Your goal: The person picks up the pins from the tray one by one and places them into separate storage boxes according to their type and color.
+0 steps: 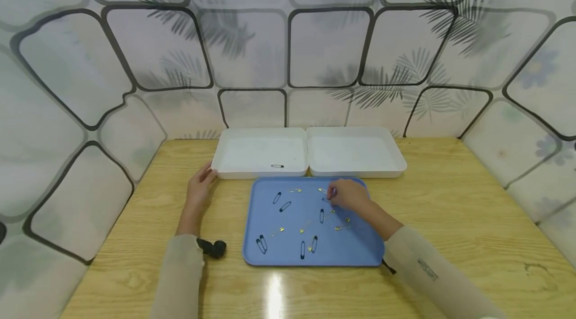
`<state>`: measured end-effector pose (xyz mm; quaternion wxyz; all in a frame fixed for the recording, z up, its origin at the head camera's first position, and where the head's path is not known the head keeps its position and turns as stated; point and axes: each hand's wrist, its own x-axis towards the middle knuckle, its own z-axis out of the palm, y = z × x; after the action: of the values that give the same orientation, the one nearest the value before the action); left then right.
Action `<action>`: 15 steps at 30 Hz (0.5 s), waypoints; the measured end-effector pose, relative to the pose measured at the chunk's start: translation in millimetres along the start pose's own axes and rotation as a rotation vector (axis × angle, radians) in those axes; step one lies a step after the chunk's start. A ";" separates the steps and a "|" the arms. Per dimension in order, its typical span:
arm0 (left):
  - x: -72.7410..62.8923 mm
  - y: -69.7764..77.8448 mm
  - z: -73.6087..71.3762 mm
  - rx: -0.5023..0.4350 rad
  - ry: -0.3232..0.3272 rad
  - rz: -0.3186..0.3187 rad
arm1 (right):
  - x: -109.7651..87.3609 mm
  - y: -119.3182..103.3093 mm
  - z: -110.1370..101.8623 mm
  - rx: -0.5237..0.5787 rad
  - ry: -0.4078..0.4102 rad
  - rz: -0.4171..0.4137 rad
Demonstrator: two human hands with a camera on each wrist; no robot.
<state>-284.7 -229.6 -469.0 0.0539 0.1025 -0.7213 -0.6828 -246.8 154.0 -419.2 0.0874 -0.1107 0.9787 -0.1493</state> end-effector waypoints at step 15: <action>-0.2 -0.7 -1.3 0.014 -0.005 0.016 | 12.1 1.0 -3.7 0.179 -0.127 -0.024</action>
<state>-284.2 -230.9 -469.6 0.0571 0.0955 -0.7272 -0.6774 -259.3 153.0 -417.7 0.1568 -0.1235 0.9525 -0.2301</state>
